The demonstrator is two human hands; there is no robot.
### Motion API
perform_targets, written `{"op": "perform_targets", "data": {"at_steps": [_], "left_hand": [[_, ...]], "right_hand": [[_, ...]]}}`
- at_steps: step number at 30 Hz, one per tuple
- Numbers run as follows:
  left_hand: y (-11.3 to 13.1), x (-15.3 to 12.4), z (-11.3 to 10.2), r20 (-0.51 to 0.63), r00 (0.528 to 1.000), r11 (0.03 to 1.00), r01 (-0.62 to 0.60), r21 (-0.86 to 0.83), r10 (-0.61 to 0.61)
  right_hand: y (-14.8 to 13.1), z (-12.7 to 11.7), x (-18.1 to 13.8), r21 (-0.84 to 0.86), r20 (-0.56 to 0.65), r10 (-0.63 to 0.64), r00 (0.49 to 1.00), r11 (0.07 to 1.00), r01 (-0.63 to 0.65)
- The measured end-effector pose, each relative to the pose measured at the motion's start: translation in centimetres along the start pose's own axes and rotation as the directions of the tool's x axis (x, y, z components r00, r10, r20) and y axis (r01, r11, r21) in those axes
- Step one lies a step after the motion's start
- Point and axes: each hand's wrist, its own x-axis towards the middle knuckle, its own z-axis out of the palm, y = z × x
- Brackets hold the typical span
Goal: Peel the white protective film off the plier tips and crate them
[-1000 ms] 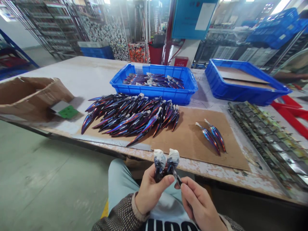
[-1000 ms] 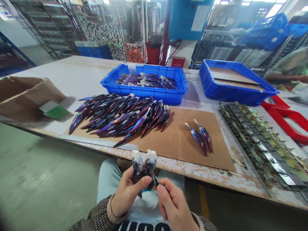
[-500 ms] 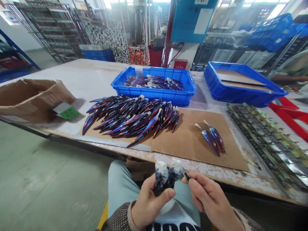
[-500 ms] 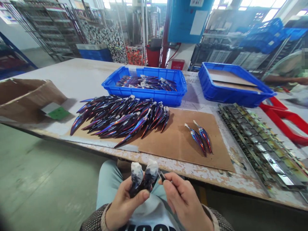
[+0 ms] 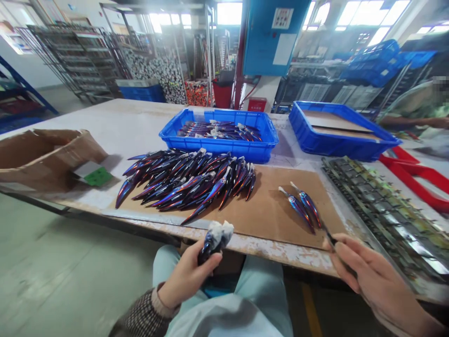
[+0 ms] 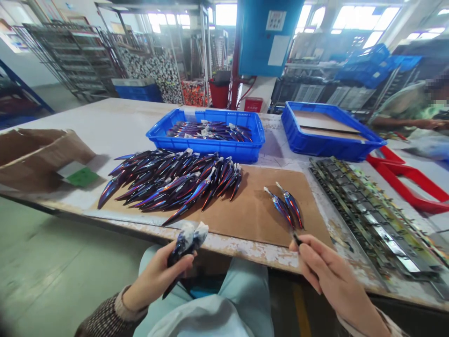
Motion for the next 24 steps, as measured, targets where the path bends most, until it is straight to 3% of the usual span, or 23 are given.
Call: {"op": "perform_targets", "data": {"at_steps": [2,4,6,7,12,15,19,24], "left_hand": [[0.3,2.0,0.7,0.01,0.999,0.999,0.039,-0.03,-0.039],[1.1,5.0,2.2,0.042,0.999,0.997,-0.014,0.072,0.011],[2.4,9.0,4.3,0.008,0.997,0.921,-0.071,0.383,0.074],[3.1,11.3,5.3,-0.017,0.997,0.888,-0.064,0.455,0.081],[6.5,22.7,9.4,-0.081,0.994,0.749,0.002,0.663,0.069],[7.5,27.8,10.8,-0.117,0.988,0.668,0.017,0.744,0.105],[7.7,31.6,11.0,-0.179,0.968,0.605,0.039,0.795,0.173],[7.1,32.3,9.8,-0.249,0.937,0.611,0.051,0.79,0.244]], "right_hand": [[0.9,-0.1,0.6,0.045,-0.06,0.0,0.998,0.999,0.003],[1.7,0.5,1.3,0.071,-0.056,-0.046,0.997,0.996,0.05],[2.6,1.2,2.1,0.1,-0.079,-0.085,0.993,0.991,0.092],[3.1,1.4,2.5,0.098,-0.107,-0.095,0.99,0.99,0.106],[5.8,0.5,3.7,-0.308,-0.24,-0.176,0.955,0.946,0.097],[7.2,-0.3,4.6,-0.448,-0.281,-0.218,0.935,0.891,0.073],[8.1,-0.3,6.7,-0.596,-0.296,-0.248,0.922,0.803,0.025],[7.6,0.7,9.6,-0.715,-0.307,-0.238,0.922,0.697,-0.058]]}}
